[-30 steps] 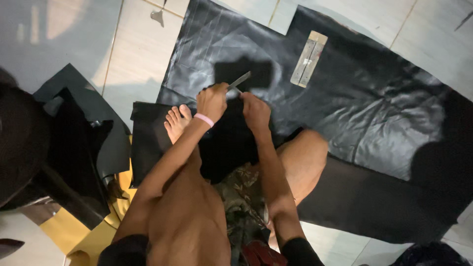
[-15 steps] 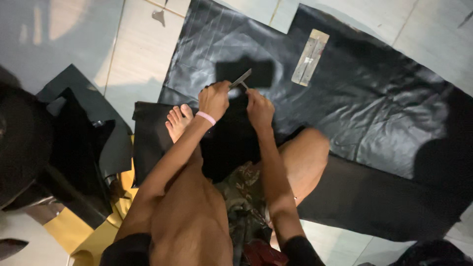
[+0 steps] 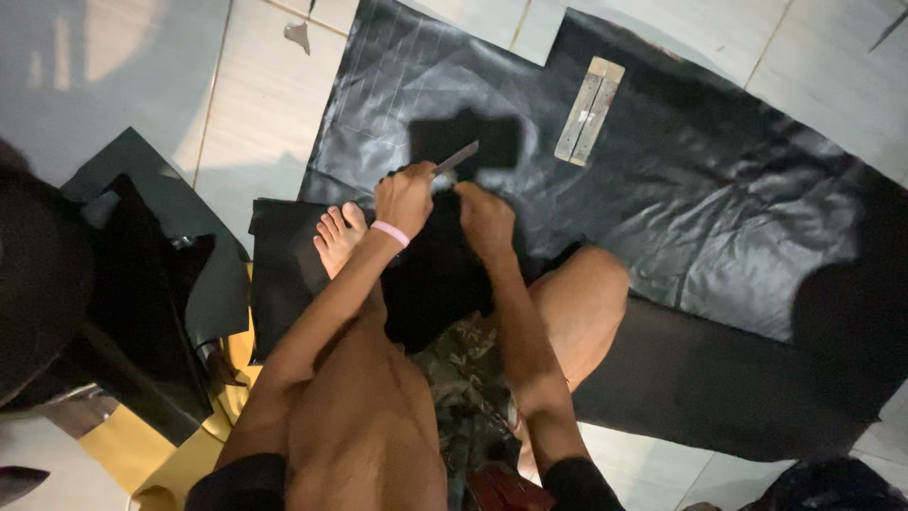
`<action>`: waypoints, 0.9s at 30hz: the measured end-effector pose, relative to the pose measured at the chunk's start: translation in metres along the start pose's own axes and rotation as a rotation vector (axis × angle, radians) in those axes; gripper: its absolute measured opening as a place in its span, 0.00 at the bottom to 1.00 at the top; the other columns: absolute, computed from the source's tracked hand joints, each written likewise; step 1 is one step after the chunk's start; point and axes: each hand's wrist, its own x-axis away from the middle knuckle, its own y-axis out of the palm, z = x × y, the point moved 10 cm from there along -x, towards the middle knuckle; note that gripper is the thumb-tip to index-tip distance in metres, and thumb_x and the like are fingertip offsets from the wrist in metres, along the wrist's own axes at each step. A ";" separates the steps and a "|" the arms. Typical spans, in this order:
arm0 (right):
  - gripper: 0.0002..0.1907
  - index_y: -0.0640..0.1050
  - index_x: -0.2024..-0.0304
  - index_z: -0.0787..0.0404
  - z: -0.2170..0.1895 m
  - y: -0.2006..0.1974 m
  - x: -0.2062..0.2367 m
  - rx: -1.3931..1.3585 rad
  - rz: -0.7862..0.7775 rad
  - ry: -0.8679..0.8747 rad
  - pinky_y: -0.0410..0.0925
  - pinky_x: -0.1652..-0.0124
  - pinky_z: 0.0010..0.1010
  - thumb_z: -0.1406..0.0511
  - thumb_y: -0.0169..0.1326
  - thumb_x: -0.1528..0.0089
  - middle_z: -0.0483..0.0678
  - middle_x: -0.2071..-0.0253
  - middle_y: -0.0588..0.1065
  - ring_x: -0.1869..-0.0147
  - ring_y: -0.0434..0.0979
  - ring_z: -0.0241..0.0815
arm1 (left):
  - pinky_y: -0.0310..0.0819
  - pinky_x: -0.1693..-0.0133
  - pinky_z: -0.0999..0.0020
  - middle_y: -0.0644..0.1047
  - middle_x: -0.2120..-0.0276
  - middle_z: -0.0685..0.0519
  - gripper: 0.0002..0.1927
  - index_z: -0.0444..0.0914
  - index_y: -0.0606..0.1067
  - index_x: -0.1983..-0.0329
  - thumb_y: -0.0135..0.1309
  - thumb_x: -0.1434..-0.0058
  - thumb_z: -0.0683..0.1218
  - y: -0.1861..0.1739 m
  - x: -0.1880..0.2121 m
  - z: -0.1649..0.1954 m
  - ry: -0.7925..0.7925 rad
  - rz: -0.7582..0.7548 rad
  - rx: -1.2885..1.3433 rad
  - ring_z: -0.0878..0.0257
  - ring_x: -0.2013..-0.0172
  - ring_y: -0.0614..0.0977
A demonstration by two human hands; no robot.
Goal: The person lays out a large black sheet of material on a tiled floor, then uses a ruler and a cutting tool to mark and cut straight lines into the material. The person repeatedly repositions the ruler and cuts along its edge.
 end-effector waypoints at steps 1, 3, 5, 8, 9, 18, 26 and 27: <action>0.07 0.81 0.58 0.55 0.000 -0.002 0.000 -0.025 0.034 0.004 0.73 0.67 0.45 0.67 0.52 0.35 0.52 0.65 0.81 0.65 0.82 0.55 | 0.75 0.67 0.44 0.81 0.65 0.46 0.10 0.40 0.77 0.58 0.52 0.42 0.38 -0.001 0.000 0.002 0.020 0.012 0.007 0.41 0.68 0.82; 0.07 0.81 0.58 0.55 0.002 -0.007 0.001 -0.017 0.091 0.026 0.73 0.65 0.45 0.67 0.51 0.33 0.52 0.65 0.81 0.65 0.82 0.56 | 0.76 0.67 0.45 0.81 0.64 0.45 0.13 0.40 0.77 0.56 0.52 0.44 0.37 -0.006 0.000 0.006 0.055 0.052 0.030 0.41 0.68 0.83; 0.07 0.81 0.58 0.55 0.004 -0.006 0.001 -0.015 0.091 0.041 0.73 0.65 0.45 0.67 0.51 0.32 0.53 0.66 0.81 0.65 0.82 0.56 | 0.76 0.67 0.46 0.82 0.61 0.44 0.14 0.39 0.77 0.55 0.52 0.44 0.37 -0.015 0.001 0.010 0.093 0.128 0.049 0.42 0.67 0.83; 0.08 0.82 0.57 0.55 0.005 0.003 -0.001 -0.026 -0.007 0.029 0.73 0.66 0.46 0.67 0.51 0.34 0.53 0.69 0.80 0.67 0.82 0.56 | 0.76 0.67 0.44 0.82 0.65 0.44 0.13 0.39 0.78 0.58 0.54 0.48 0.38 -0.002 -0.001 0.000 0.003 -0.007 -0.015 0.40 0.68 0.83; 0.08 0.82 0.58 0.55 0.003 0.005 -0.002 -0.017 -0.044 0.003 0.73 0.66 0.45 0.67 0.51 0.33 0.53 0.69 0.80 0.67 0.82 0.55 | 0.76 0.67 0.44 0.82 0.65 0.44 0.12 0.40 0.77 0.58 0.53 0.46 0.38 0.000 0.000 -0.001 -0.003 -0.021 -0.014 0.41 0.68 0.83; 0.07 0.82 0.59 0.54 0.008 -0.004 -0.010 0.070 -0.007 0.036 0.73 0.67 0.46 0.66 0.52 0.33 0.52 0.67 0.81 0.67 0.82 0.55 | 0.76 0.65 0.43 0.82 0.63 0.45 0.13 0.40 0.76 0.56 0.53 0.45 0.38 0.001 0.001 0.000 0.010 -0.013 0.007 0.41 0.67 0.83; 0.09 0.82 0.60 0.53 0.008 -0.005 -0.014 0.036 0.009 -0.037 0.73 0.67 0.45 0.68 0.50 0.36 0.51 0.66 0.82 0.67 0.82 0.54 | 0.77 0.65 0.46 0.81 0.63 0.45 0.16 0.41 0.77 0.53 0.53 0.46 0.38 -0.006 0.001 0.002 0.047 0.074 0.009 0.42 0.67 0.83; 0.09 0.82 0.59 0.54 0.014 0.001 -0.014 0.047 -0.042 0.016 0.73 0.68 0.46 0.68 0.50 0.34 0.53 0.69 0.80 0.68 0.81 0.55 | 0.77 0.65 0.46 0.81 0.63 0.45 0.16 0.41 0.77 0.53 0.53 0.46 0.37 -0.002 0.000 0.000 0.034 0.041 -0.001 0.42 0.67 0.83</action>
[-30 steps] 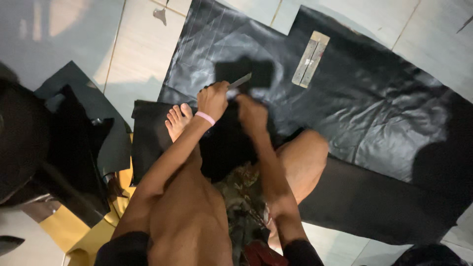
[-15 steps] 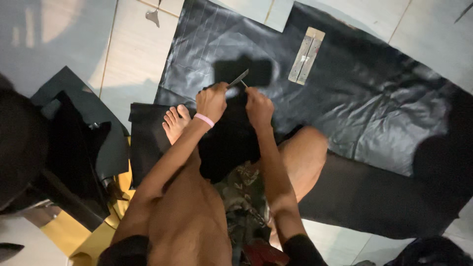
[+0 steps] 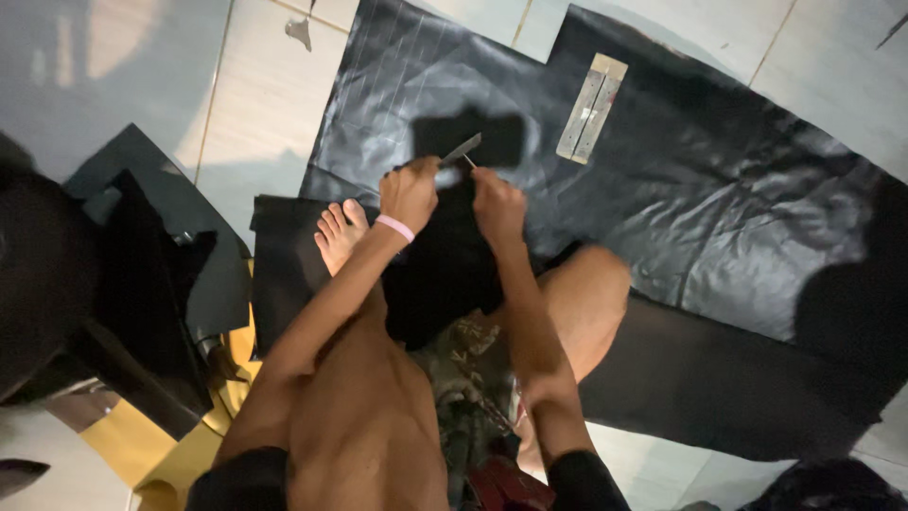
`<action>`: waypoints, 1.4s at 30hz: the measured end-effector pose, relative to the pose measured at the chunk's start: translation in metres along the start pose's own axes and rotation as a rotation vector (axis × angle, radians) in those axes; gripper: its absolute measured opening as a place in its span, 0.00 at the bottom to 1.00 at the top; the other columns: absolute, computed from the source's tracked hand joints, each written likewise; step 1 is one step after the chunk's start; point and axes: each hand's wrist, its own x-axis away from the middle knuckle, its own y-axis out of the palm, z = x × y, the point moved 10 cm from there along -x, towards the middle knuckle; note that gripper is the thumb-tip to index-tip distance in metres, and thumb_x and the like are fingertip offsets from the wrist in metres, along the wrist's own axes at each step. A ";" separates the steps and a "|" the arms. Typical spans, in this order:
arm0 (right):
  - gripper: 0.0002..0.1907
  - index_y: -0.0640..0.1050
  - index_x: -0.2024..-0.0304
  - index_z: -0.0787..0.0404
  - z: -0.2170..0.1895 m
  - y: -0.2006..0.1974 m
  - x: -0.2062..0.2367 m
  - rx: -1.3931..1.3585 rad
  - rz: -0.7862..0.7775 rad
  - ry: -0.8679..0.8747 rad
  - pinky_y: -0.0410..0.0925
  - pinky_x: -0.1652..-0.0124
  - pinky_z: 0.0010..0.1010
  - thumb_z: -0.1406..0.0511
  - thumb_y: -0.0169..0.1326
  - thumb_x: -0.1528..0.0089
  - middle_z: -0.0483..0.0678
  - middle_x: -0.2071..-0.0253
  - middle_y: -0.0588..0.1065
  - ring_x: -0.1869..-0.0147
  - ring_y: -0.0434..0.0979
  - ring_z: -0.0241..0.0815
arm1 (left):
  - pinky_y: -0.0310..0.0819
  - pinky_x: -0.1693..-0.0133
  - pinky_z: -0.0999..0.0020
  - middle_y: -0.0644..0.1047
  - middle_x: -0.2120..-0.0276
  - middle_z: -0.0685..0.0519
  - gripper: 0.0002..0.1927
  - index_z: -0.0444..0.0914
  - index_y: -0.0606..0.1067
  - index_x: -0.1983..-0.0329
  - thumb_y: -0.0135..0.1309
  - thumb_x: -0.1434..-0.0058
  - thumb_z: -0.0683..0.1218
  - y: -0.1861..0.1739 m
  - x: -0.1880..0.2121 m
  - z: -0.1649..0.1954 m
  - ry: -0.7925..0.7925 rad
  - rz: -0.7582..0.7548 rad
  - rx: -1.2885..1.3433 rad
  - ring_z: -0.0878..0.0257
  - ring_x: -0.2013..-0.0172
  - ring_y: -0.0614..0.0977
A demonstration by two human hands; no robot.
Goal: The person lays out a large black sheet of material on a tiled floor, then uses a ruler and a cutting tool to mark and cut straight lines into the material. The person repeatedly repositions the ruler and cuts along its edge.
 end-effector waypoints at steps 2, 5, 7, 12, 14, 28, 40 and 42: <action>0.08 0.82 0.60 0.54 -0.004 0.003 0.001 -0.004 -0.031 -0.013 0.72 0.69 0.47 0.68 0.51 0.33 0.54 0.71 0.80 0.70 0.81 0.55 | 0.76 0.65 0.45 0.82 0.63 0.45 0.15 0.40 0.77 0.54 0.53 0.46 0.37 0.008 0.000 -0.005 -0.029 -0.054 -0.023 0.41 0.66 0.83; 0.08 0.81 0.62 0.54 -0.015 -0.002 0.006 -0.042 0.045 -0.076 0.72 0.69 0.46 0.67 0.51 0.34 0.54 0.71 0.80 0.70 0.81 0.55 | 0.76 0.67 0.44 0.82 0.65 0.45 0.15 0.41 0.77 0.55 0.54 0.47 0.38 0.008 0.000 -0.006 -0.026 -0.023 -0.053 0.41 0.69 0.83; 0.08 0.82 0.61 0.54 -0.010 -0.005 0.008 -0.038 0.071 0.015 0.72 0.69 0.46 0.66 0.50 0.32 0.55 0.71 0.79 0.70 0.81 0.56 | 0.77 0.66 0.45 0.81 0.64 0.46 0.14 0.40 0.77 0.54 0.53 0.44 0.37 0.008 0.000 -0.005 -0.007 -0.009 -0.027 0.42 0.67 0.83; 0.09 0.83 0.62 0.55 -0.013 -0.008 0.005 -0.022 0.077 -0.043 0.73 0.70 0.45 0.66 0.52 0.34 0.55 0.71 0.80 0.71 0.81 0.55 | 0.76 0.66 0.45 0.81 0.64 0.45 0.12 0.41 0.76 0.55 0.53 0.43 0.38 0.009 0.003 -0.003 -0.027 -0.049 -0.028 0.41 0.67 0.83; 0.08 0.82 0.62 0.56 -0.005 -0.010 0.003 -0.003 0.103 -0.002 0.73 0.69 0.44 0.66 0.52 0.32 0.54 0.68 0.81 0.69 0.82 0.54 | 0.76 0.66 0.45 0.82 0.64 0.46 0.12 0.40 0.76 0.54 0.53 0.40 0.37 0.004 0.002 0.001 0.002 -0.020 -0.011 0.41 0.67 0.83; 0.09 0.83 0.61 0.55 -0.005 -0.007 0.000 0.159 0.025 -0.093 0.72 0.73 0.44 0.68 0.51 0.37 0.53 0.72 0.80 0.74 0.80 0.53 | 0.77 0.67 0.45 0.82 0.65 0.43 0.14 0.39 0.78 0.55 0.51 0.45 0.38 0.002 0.002 0.001 -0.001 -0.017 -0.039 0.41 0.69 0.83; 0.06 0.83 0.61 0.52 -0.020 0.000 0.004 0.063 -0.078 -0.101 0.73 0.69 0.47 0.65 0.54 0.36 0.53 0.74 0.78 0.71 0.81 0.54 | 0.77 0.67 0.45 0.82 0.66 0.44 0.09 0.40 0.77 0.59 0.51 0.42 0.38 0.005 0.001 -0.002 -0.011 -0.021 -0.020 0.42 0.68 0.83; 0.06 0.82 0.62 0.52 -0.012 -0.013 0.001 0.049 0.053 -0.048 0.72 0.71 0.46 0.66 0.54 0.35 0.52 0.71 0.80 0.71 0.81 0.55 | 0.77 0.67 0.45 0.82 0.66 0.44 0.09 0.40 0.77 0.59 0.51 0.42 0.38 0.004 0.003 0.000 -0.013 -0.018 -0.019 0.42 0.68 0.83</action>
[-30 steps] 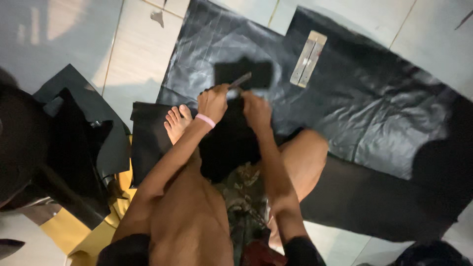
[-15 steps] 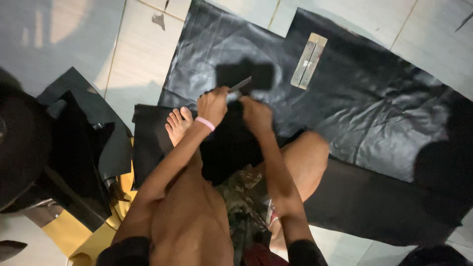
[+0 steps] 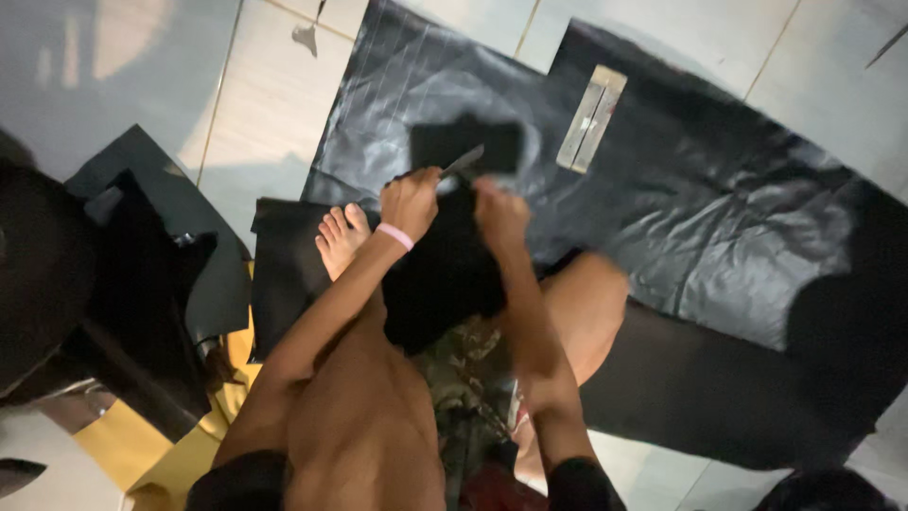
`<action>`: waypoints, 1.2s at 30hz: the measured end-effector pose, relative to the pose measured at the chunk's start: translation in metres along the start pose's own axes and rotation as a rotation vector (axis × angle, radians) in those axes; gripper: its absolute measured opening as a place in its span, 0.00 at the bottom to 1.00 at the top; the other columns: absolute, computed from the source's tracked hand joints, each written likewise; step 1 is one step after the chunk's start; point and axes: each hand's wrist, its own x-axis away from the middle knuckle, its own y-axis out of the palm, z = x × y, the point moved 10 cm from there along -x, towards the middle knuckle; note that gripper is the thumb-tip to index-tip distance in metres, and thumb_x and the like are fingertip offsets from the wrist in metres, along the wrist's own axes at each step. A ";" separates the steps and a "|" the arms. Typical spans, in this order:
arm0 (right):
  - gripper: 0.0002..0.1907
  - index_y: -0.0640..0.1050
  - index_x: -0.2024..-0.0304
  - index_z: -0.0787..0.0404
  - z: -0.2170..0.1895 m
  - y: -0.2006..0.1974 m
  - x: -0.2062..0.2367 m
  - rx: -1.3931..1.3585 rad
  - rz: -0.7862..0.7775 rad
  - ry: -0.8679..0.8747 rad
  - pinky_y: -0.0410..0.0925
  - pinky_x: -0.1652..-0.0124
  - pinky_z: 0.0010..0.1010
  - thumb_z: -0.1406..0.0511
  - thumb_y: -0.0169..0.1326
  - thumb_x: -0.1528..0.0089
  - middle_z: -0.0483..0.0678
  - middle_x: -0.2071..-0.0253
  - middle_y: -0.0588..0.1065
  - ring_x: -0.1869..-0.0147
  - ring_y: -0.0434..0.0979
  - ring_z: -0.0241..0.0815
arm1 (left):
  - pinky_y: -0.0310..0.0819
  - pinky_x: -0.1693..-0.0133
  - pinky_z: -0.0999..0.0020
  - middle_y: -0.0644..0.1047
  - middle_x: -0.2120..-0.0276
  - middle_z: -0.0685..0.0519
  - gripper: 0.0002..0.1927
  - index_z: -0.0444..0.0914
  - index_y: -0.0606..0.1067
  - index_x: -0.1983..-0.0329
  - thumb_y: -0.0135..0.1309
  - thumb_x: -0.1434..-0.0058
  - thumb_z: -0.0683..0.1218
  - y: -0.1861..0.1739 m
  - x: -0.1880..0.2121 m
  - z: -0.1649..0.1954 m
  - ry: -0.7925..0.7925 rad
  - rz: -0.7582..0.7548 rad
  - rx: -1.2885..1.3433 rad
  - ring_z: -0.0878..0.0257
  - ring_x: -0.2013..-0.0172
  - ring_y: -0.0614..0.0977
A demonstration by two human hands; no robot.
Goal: The person lays out a large black sheet of material on a tiled floor, then uses a ruler and a cutting tool to mark and cut straight lines into the material. The person repeatedly repositions the ruler and cuts along its edge.
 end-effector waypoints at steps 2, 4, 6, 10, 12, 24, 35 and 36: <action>0.06 0.82 0.62 0.53 0.006 -0.003 -0.001 0.016 0.052 0.017 0.72 0.71 0.45 0.66 0.53 0.35 0.53 0.70 0.80 0.71 0.80 0.55 | 0.77 0.67 0.45 0.82 0.65 0.43 0.11 0.40 0.77 0.56 0.51 0.41 0.38 -0.002 0.001 0.004 0.022 0.002 0.006 0.41 0.68 0.83; 0.07 0.81 0.60 0.53 0.001 0.002 -0.002 0.039 0.013 -0.046 0.73 0.69 0.45 0.67 0.51 0.35 0.55 0.70 0.79 0.69 0.80 0.55 | 0.77 0.66 0.45 0.82 0.65 0.43 0.12 0.40 0.77 0.57 0.50 0.44 0.38 -0.004 0.001 0.003 0.006 -0.001 0.007 0.41 0.68 0.83; 0.07 0.81 0.60 0.54 -0.001 0.014 0.001 0.043 -0.066 -0.107 0.73 0.69 0.46 0.67 0.51 0.34 0.54 0.70 0.79 0.69 0.81 0.54 | 0.77 0.66 0.45 0.82 0.65 0.43 0.12 0.40 0.77 0.57 0.51 0.43 0.38 -0.009 -0.001 0.002 0.019 0.025 0.003 0.41 0.67 0.83; 0.08 0.83 0.59 0.53 0.008 0.004 0.004 0.041 0.031 0.007 0.72 0.74 0.44 0.66 0.52 0.33 0.53 0.70 0.81 0.74 0.80 0.53 | 0.77 0.65 0.44 0.82 0.64 0.43 0.11 0.40 0.77 0.57 0.51 0.42 0.39 -0.002 -0.002 -0.002 -0.013 -0.044 0.010 0.40 0.67 0.83; 0.08 0.84 0.59 0.52 0.002 0.015 0.005 0.015 -0.108 -0.021 0.71 0.73 0.45 0.64 0.54 0.37 0.54 0.76 0.78 0.75 0.79 0.54 | 0.77 0.65 0.44 0.82 0.64 0.43 0.11 0.40 0.77 0.57 0.51 0.42 0.39 -0.002 -0.001 -0.003 -0.026 -0.034 0.020 0.41 0.67 0.83; 0.07 0.80 0.61 0.57 0.002 -0.003 0.003 -0.115 0.094 -0.056 0.72 0.68 0.45 0.66 0.50 0.33 0.53 0.68 0.80 0.68 0.81 0.55 | 0.76 0.64 0.44 0.82 0.65 0.44 0.07 0.41 0.78 0.59 0.51 0.37 0.42 0.002 -0.004 -0.004 -0.056 -0.057 0.030 0.40 0.66 0.83; 0.07 0.82 0.64 0.55 0.007 0.012 0.003 -0.037 -0.044 -0.038 0.72 0.71 0.45 0.64 0.53 0.34 0.53 0.74 0.78 0.72 0.80 0.54 | 0.77 0.65 0.45 0.82 0.63 0.44 0.10 0.41 0.78 0.59 0.49 0.40 0.40 -0.005 -0.001 -0.003 -0.076 -0.054 0.007 0.40 0.66 0.83; 0.07 0.82 0.64 0.54 0.001 0.013 0.004 -0.048 -0.041 -0.096 0.72 0.71 0.45 0.64 0.53 0.34 0.53 0.74 0.79 0.73 0.80 0.54 | 0.76 0.64 0.44 0.82 0.63 0.44 0.08 0.41 0.78 0.59 0.49 0.38 0.41 -0.004 -0.001 -0.004 -0.086 -0.068 -0.006 0.41 0.66 0.83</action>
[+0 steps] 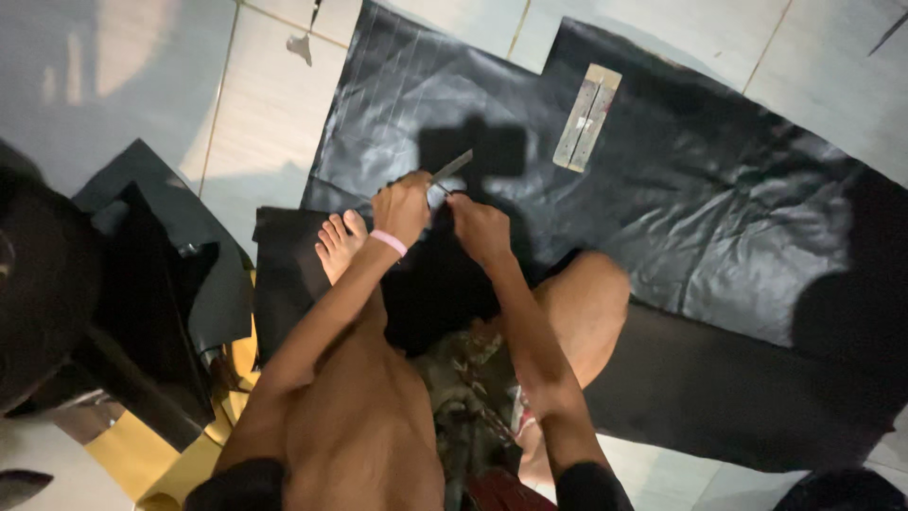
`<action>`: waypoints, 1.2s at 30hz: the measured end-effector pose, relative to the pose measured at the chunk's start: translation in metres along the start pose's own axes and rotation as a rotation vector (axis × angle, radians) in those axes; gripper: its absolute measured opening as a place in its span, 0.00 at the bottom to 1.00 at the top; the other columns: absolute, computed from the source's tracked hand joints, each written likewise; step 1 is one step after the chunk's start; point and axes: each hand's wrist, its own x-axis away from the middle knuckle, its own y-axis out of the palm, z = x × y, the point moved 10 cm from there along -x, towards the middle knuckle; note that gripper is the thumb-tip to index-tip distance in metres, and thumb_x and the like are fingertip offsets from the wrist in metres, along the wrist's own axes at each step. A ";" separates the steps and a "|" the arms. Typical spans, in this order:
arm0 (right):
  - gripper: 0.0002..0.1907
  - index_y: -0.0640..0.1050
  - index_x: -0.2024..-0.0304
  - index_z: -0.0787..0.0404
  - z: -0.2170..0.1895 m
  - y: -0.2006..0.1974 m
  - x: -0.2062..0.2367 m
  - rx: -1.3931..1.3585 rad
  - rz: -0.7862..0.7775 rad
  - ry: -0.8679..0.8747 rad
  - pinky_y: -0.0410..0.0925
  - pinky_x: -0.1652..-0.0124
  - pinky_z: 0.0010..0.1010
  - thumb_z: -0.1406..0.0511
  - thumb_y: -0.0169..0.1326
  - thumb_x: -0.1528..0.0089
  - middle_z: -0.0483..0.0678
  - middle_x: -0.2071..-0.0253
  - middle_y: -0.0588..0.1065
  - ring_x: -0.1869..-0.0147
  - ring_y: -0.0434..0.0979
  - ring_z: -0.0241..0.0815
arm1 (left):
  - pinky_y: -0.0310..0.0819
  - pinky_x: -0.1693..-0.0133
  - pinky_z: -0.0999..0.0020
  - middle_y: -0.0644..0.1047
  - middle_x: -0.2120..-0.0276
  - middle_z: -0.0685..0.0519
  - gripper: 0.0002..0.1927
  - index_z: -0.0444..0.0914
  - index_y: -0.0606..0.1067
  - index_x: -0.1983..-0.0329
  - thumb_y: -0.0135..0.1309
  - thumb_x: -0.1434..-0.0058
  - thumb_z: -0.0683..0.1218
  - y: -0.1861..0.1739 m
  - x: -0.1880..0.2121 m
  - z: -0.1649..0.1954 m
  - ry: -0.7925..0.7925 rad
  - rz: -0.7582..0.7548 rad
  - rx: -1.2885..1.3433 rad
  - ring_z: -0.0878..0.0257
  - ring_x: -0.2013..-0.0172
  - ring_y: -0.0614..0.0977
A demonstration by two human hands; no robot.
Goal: The person lays out a large black sheet of material on a tiled floor, then uses a ruler and a cutting tool to mark and cut straight lines into the material. The person repeatedly repositions the ruler and cuts along its edge.
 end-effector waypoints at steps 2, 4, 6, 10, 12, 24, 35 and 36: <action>0.07 0.82 0.64 0.53 0.002 0.000 0.002 0.017 0.016 0.019 0.72 0.72 0.45 0.63 0.53 0.34 0.53 0.73 0.79 0.73 0.80 0.54 | 0.76 0.64 0.43 0.82 0.64 0.45 0.05 0.40 0.77 0.61 0.50 0.34 0.43 0.005 0.001 -0.002 -0.024 -0.049 -0.020 0.41 0.67 0.83; 0.07 0.81 0.63 0.53 0.014 -0.003 0.003 0.051 0.050 0.146 0.71 0.72 0.45 0.63 0.52 0.32 0.53 0.72 0.79 0.71 0.81 0.54 | 0.76 0.64 0.43 0.82 0.63 0.44 0.06 0.41 0.77 0.59 0.50 0.34 0.43 0.001 0.001 0.001 0.000 -0.007 0.032 0.40 0.67 0.83; 0.07 0.81 0.60 0.54 0.008 0.001 0.003 0.001 0.009 0.088 0.72 0.71 0.46 0.65 0.51 0.33 0.54 0.73 0.78 0.72 0.80 0.55 | 0.76 0.64 0.43 0.82 0.63 0.44 0.07 0.41 0.78 0.58 0.50 0.35 0.43 0.000 0.003 0.001 0.000 0.008 0.057 0.40 0.66 0.83; 0.08 0.83 0.63 0.49 0.002 0.005 0.003 0.008 -0.040 0.050 0.71 0.71 0.48 0.65 0.53 0.38 0.53 0.74 0.79 0.72 0.79 0.57 | 0.76 0.64 0.42 0.82 0.63 0.43 0.07 0.40 0.78 0.57 0.50 0.35 0.43 0.003 0.003 0.000 0.012 -0.033 0.017 0.39 0.66 0.83; 0.07 0.81 0.62 0.51 0.006 0.001 0.003 -0.030 0.000 0.104 0.71 0.70 0.47 0.65 0.51 0.33 0.53 0.70 0.79 0.69 0.80 0.56 | 0.76 0.64 0.42 0.82 0.62 0.43 0.09 0.40 0.78 0.56 0.50 0.37 0.42 0.005 0.003 -0.002 0.007 -0.049 0.009 0.39 0.66 0.83; 0.07 0.82 0.60 0.53 -0.007 -0.003 0.005 -0.037 0.061 -0.010 0.73 0.67 0.44 0.67 0.53 0.36 0.51 0.68 0.80 0.68 0.81 0.53 | 0.76 0.64 0.42 0.82 0.64 0.44 0.07 0.41 0.78 0.60 0.50 0.37 0.41 0.009 0.003 -0.006 0.002 0.001 0.004 0.40 0.66 0.83; 0.09 0.82 0.60 0.54 -0.009 -0.003 0.000 -0.031 0.040 0.080 0.73 0.69 0.45 0.65 0.49 0.33 0.53 0.69 0.80 0.69 0.81 0.55 | 0.76 0.67 0.42 0.82 0.67 0.43 0.06 0.41 0.78 0.59 0.51 0.35 0.44 0.008 0.001 -0.005 0.001 0.025 0.015 0.39 0.69 0.83; 0.10 0.83 0.60 0.54 -0.003 0.003 0.000 0.013 -0.019 0.132 0.72 0.70 0.46 0.66 0.50 0.34 0.54 0.72 0.80 0.70 0.81 0.56 | 0.76 0.67 0.42 0.82 0.67 0.43 0.07 0.42 0.79 0.59 0.51 0.36 0.43 0.006 0.001 -0.006 0.001 0.054 0.025 0.40 0.69 0.83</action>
